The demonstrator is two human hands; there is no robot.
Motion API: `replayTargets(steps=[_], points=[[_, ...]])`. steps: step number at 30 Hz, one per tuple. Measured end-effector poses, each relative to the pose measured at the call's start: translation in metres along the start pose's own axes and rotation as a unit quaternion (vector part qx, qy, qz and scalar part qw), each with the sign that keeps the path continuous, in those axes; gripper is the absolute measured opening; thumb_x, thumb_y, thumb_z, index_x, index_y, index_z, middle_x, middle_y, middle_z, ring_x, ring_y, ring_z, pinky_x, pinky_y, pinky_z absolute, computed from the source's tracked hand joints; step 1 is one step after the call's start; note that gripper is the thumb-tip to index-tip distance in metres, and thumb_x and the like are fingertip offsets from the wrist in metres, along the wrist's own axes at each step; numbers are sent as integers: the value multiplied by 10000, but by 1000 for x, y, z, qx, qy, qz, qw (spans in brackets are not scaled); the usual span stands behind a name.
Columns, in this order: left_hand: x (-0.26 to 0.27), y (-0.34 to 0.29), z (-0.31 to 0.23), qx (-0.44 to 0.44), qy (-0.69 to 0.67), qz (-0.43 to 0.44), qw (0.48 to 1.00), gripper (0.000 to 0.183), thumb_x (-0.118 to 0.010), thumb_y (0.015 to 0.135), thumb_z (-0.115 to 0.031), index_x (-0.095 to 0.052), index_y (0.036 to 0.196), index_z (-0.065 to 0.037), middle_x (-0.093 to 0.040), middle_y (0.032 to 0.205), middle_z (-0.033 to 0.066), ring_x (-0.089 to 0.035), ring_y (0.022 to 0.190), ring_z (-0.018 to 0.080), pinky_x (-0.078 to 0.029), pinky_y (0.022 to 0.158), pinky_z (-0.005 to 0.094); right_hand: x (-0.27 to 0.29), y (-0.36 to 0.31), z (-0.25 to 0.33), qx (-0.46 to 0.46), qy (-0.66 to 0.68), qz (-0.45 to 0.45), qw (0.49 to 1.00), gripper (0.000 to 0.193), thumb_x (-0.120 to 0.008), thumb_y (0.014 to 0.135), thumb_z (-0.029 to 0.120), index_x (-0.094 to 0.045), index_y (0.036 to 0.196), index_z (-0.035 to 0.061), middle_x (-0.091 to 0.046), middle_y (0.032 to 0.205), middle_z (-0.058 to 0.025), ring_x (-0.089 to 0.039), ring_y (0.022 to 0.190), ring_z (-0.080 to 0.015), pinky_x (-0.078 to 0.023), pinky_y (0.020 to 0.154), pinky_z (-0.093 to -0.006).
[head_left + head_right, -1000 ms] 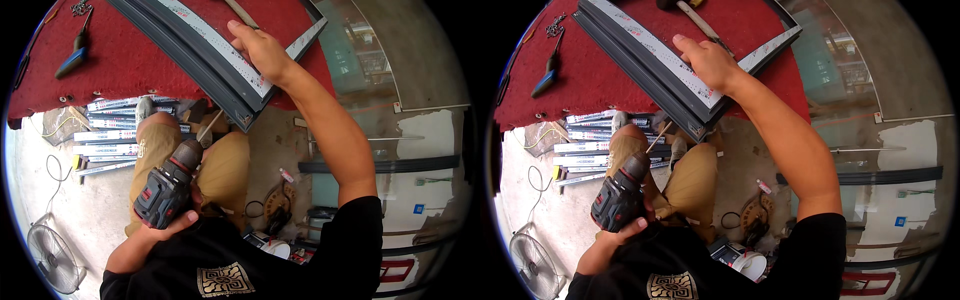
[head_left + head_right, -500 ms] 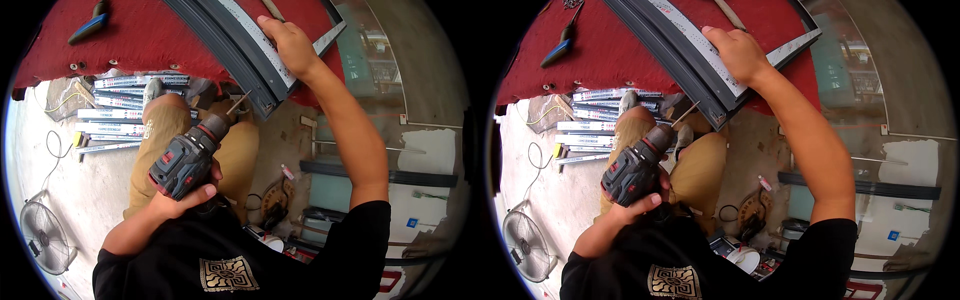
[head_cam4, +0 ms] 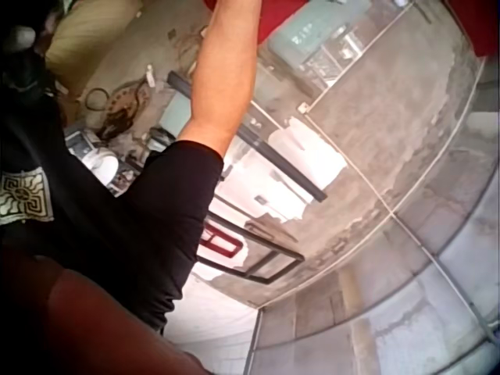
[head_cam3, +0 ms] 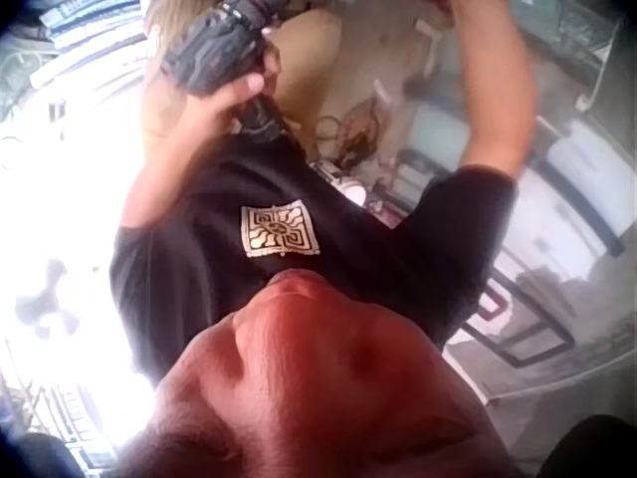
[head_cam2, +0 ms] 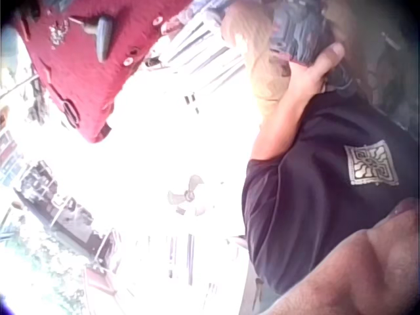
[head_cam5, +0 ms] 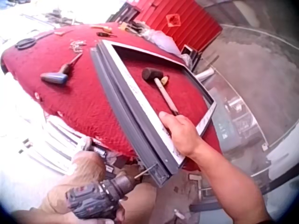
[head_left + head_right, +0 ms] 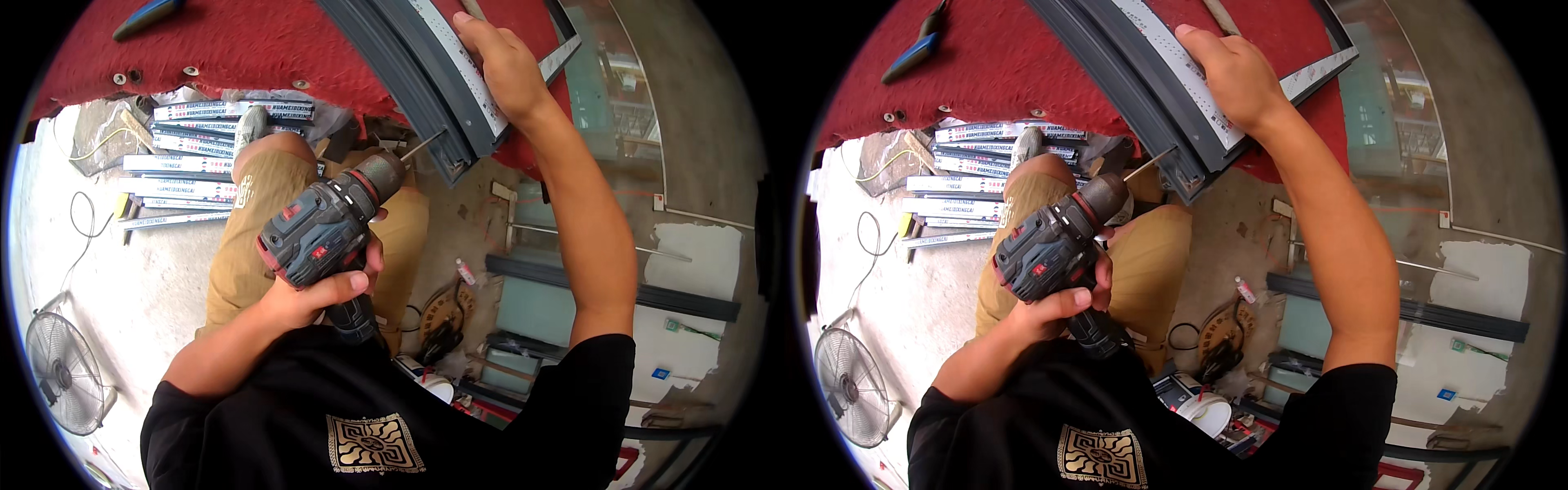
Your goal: The person uses a drill, a screwdriver, and a mallet to secure screws into the corners of a metal frame on a red work surface.
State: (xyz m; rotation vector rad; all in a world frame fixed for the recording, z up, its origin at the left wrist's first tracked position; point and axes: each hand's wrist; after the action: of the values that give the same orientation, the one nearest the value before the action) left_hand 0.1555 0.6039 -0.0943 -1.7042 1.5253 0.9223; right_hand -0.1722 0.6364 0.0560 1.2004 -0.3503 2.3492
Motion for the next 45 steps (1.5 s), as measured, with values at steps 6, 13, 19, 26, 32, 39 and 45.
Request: replayTargets(steps=[6,13,19,26,32,39,45], points=[[3,2,3,-3,-19,12,1000,760,-761,918,-37,-430,1601,-41,-680,1127,75,-647,963,155,-544,865,315,3,5,-10,73,-58,-2,996,629,-489,1108,494,-773,930,-38,-761,804,-173,-717,777,-268,-526,795,-420],[2,3,8,-12,-38,4,999,760,-766,922,-94,-427,1597,-11,-678,1107,88,-656,920,183,-550,864,325,1,-2,3,2,6,-2,1000,622,-510,1105,492,-784,931,-38,-759,783,-155,-711,743,-240,-529,773,-406],[-19,3,10,-19,-96,-47,994,712,-726,970,-132,-424,1603,-10,-706,1122,145,-719,908,219,-577,863,359,0,-2,0,1,30,-8,1000,623,-509,1107,496,-790,934,-32,-766,785,-142,-717,747,-226,-530,767,-397],[-35,-2,-4,0,-104,-76,992,661,-692,1000,-115,-424,1594,-7,-699,1071,134,-715,820,210,-590,780,368,0,3,-8,94,-41,-9,995,605,-520,1103,485,-790,936,-29,-767,793,-138,-713,746,-226,-531,775,-399],[-43,-5,-9,15,-311,-75,947,660,-678,988,-100,-419,1583,23,-651,965,124,-680,763,232,-584,756,408,15,-1,-9,105,28,136,985,268,-644,1112,235,-739,1188,-4,-746,1104,-120,-693,895,-133,-540,804,-334],[-44,-1,-6,-19,-79,-119,990,544,-687,977,-5,-504,1485,51,-684,1008,99,-716,751,213,-594,738,361,-2,1,-5,27,-17,-9,999,602,-518,1100,480,-760,911,-37,-749,782,-146,-688,737,-243,-510,756,-414],[-42,-3,-6,-18,-76,-119,990,524,-678,978,-7,-516,1474,44,-682,1004,94,-720,738,214,-597,730,357,-3,1,1,22,20,-10,1000,598,-514,1105,467,-762,915,-43,-751,790,-144,-686,728,-227,-514,742,-406]])
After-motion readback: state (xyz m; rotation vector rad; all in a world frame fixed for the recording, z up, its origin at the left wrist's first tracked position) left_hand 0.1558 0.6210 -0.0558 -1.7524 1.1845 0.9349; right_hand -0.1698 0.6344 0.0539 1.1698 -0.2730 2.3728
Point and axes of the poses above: each hand's wrist, its own y-axis towards the middle knuckle, its own x-axis out of the back of the hand, z = x × y
